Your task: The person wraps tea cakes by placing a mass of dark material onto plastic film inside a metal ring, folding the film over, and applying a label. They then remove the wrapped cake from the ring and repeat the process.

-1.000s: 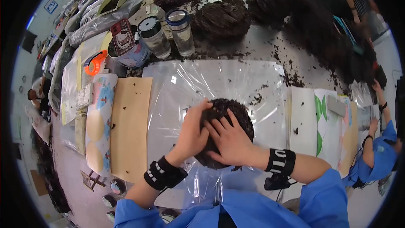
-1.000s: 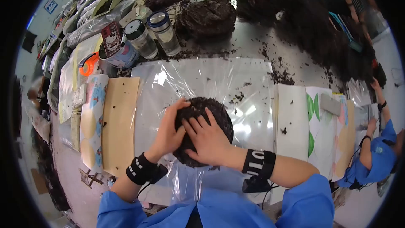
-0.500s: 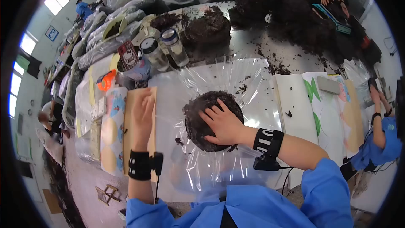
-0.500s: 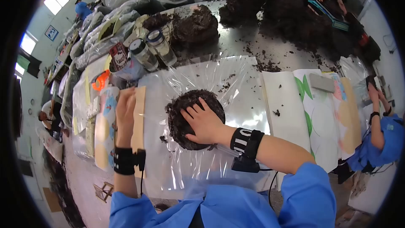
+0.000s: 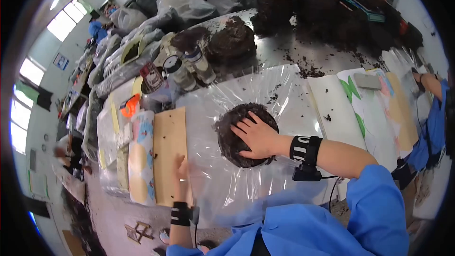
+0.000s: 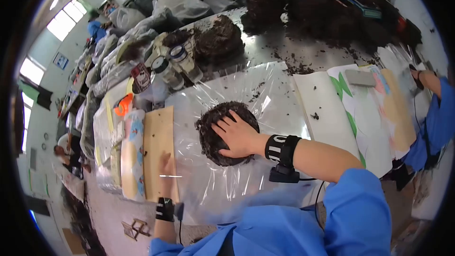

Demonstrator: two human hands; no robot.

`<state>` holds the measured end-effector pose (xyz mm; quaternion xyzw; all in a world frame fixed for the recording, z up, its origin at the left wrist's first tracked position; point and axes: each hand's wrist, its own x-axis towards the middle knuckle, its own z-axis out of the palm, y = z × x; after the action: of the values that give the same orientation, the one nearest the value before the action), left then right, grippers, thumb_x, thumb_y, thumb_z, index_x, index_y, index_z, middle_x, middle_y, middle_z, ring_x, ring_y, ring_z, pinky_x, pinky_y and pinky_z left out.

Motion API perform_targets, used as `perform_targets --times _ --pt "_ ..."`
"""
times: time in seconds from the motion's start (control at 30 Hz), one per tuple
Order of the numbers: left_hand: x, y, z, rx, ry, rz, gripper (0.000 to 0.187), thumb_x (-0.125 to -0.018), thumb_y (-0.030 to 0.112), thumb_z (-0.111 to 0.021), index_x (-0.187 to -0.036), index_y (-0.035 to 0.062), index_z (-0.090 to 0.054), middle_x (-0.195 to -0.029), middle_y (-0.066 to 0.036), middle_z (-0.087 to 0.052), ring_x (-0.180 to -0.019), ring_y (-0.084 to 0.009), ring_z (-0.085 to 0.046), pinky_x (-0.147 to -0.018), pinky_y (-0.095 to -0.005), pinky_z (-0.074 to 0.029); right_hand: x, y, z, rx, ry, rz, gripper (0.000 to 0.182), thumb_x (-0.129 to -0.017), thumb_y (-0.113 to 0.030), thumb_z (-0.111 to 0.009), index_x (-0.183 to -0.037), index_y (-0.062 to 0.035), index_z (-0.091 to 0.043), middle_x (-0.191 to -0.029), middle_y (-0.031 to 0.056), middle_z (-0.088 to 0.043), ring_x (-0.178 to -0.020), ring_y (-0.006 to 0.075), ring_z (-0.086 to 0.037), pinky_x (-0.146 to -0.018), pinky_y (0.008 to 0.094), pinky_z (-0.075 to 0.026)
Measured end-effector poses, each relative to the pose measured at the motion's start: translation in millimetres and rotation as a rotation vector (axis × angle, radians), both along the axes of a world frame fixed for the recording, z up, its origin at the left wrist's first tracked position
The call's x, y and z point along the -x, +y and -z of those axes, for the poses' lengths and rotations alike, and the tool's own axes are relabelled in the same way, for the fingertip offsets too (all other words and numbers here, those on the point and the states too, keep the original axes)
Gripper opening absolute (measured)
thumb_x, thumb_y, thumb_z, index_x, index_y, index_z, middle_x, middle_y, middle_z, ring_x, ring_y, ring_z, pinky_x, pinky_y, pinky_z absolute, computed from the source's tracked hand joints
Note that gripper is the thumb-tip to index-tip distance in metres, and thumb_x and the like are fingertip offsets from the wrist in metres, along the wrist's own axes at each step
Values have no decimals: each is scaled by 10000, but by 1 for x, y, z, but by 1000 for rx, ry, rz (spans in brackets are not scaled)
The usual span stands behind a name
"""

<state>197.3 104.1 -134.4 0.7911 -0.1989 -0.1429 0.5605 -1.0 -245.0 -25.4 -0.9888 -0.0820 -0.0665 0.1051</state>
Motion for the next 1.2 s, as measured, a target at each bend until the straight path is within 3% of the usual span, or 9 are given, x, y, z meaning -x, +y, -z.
perform_targets --times 0.03,0.2,0.4,0.57,0.77,0.87,0.93,1.07,1.2 --pt "55 -36 -59 -422 -560 117 881 -811 249 -827 -1487 -40 -343 -1457 -226 -450 -1293 -347 -506 -1083 -448 -412 0 1 -2 7 -2 7 837 -874 -554 -580 -1452 31 -420 -1398 225 -500 -1366 373 -418 -1204 553 -177" --pt "121 -137 -91 -133 -733 305 1208 -613 492 -913 -1497 -68 -310 -1511 -258 -391 -1369 -429 -414 -1168 -512 -275 3 4 -6 6 -32 30 846 -856 -546 -602 -1445 37 -430 -1407 202 -499 -1368 366 -414 -1202 550 -183" --pt "132 -167 -92 -133 -717 418 646 -890 468 -667 -1312 -12 -576 -1445 -229 -512 -1377 -395 -442 -1163 -528 -249 22 -40 -51 -401 75 -106 695 -781 -333 -722 -1357 5 -530 -1372 248 -538 -1275 362 -527 -1094 479 -388" --pt "139 -174 -96 -63 -630 315 388 -799 213 -770 -1121 34 -648 -1371 -199 -567 -1332 -350 -489 -1153 -519 -278 125 -123 -25 -259 -266 731 394 -804 -262 -763 -1101 -19 -674 -1052 187 -688 -1049 291 -646 -885 406 -495" --pt "145 -169 -101 -135 -555 330 407 -769 198 -779 -1127 53 -654 -1379 -175 -553 -1339 -337 -472 -1166 -523 -259 172 -213 -35 -1554 -458 618 305 -833 -101 -741 -1104 19 -671 -928 127 -705 -1021 224 -669 -877 353 -482" --pt "140 -172 -103 -121 -581 323 408 -763 188 -778 -1130 57 -657 -1367 -173 -560 -1332 -334 -478 -1169 -522 -257 170 -179 49 -551 -235 693 733 -753 -183 -841 -1372 18 -503 -1199 209 -628 -1215 312 -576 -1030 435 -427" --pt "140 -174 -102 -153 -558 330 408 -761 186 -777 -1128 54 -657 -1354 -173 -568 -1327 -331 -481 -1164 -526 -261 158 -73 63 -759 -64 568 1196 -608 -302 -945 -1544 -27 -253 -1456 250 -448 -1370 411 -417 -1151 485 -326" --pt "141 -176 -107 -209 -583 328 445 -766 171 -771 -1163 33 -624 -1290 -152 -600 -1288 -339 -504 -1156 -517 -277 65 -11 -28 -612 -493 294 773 -733 -310 -840 -1345 19 -500 -1295 252 -576 -1229 373 -565 -1010 432 -483" --pt "141 -165 -107 -201 -450 284 692 -733 242 -835 -1297 -2 -517 -1318 -179 -555 -1287 -366 -482 -1148 -510 -294 21 10 0 -462 -220 274 613 -751 -196 -764 -1257 36 -510 -1024 205 -644 -979 378 -653 -791 431 -540"
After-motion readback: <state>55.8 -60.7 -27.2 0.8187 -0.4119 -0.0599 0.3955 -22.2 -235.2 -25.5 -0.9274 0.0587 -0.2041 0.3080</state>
